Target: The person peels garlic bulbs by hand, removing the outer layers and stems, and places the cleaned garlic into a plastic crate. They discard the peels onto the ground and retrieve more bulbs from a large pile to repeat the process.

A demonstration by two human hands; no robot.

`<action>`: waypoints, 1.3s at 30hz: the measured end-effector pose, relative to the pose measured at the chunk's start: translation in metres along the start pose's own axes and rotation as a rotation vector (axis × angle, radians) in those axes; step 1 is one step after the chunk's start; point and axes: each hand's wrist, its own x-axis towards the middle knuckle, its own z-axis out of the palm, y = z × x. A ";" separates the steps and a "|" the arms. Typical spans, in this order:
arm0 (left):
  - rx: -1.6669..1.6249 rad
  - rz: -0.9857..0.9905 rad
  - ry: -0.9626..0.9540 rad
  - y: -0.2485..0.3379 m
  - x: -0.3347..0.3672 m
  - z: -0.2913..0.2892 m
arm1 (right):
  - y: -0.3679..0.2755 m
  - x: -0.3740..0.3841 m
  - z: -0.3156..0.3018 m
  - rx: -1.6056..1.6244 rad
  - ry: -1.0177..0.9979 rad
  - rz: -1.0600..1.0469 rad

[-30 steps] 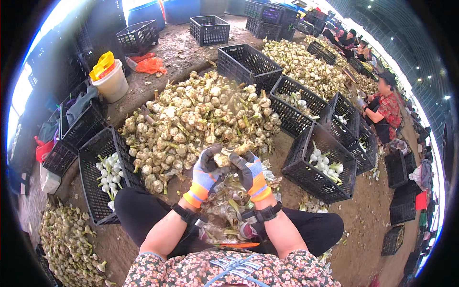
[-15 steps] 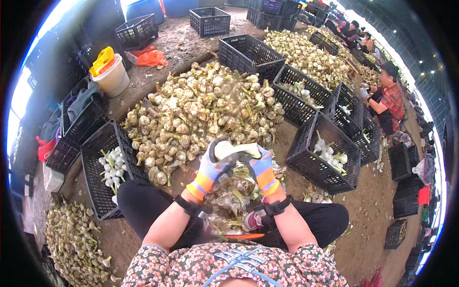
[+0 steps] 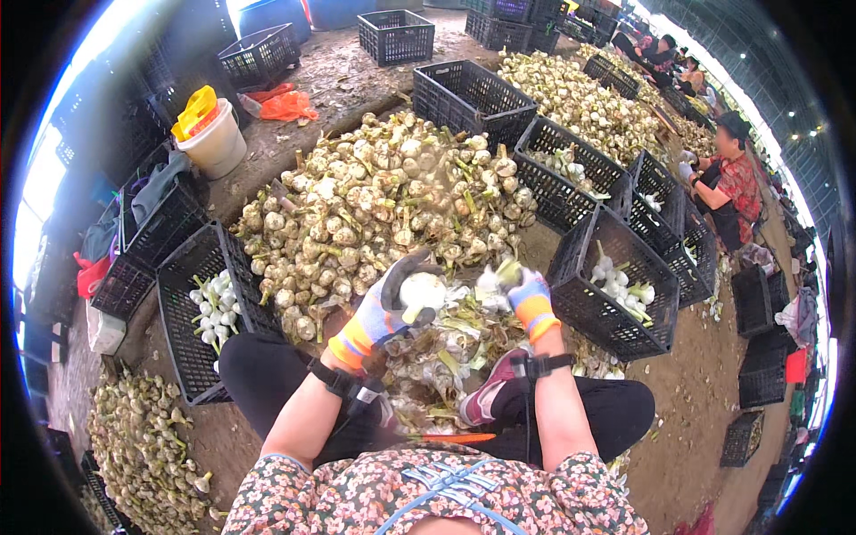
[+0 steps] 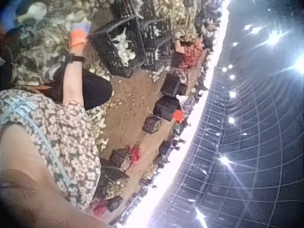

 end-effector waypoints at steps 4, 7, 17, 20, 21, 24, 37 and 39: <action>0.429 0.219 0.101 -0.017 -0.001 -0.001 | -0.074 -0.035 -0.010 0.327 -0.312 -0.271; 0.542 0.191 0.069 -0.011 -0.002 0.004 | -0.120 -0.062 -0.014 0.133 -0.251 -0.526; 0.342 0.207 0.226 -0.031 -0.006 -0.002 | -0.120 -0.060 0.001 0.233 -0.210 -0.439; -0.130 0.054 0.307 -0.038 -0.001 -0.006 | -0.101 -0.066 0.035 0.739 -0.146 -0.320; -0.204 -0.104 0.441 -0.023 -0.001 0.002 | -0.106 -0.069 0.035 0.741 -0.152 -0.316; -0.345 -0.032 0.472 -0.038 -0.012 -0.017 | -0.115 -0.067 0.039 0.294 -0.073 -0.382; -1.041 0.074 0.245 -0.010 0.007 -0.016 | -0.007 -0.026 0.070 -0.096 -0.564 -0.072; -0.832 0.034 0.361 -0.026 0.010 -0.024 | -0.025 -0.046 0.084 1.102 -0.607 0.269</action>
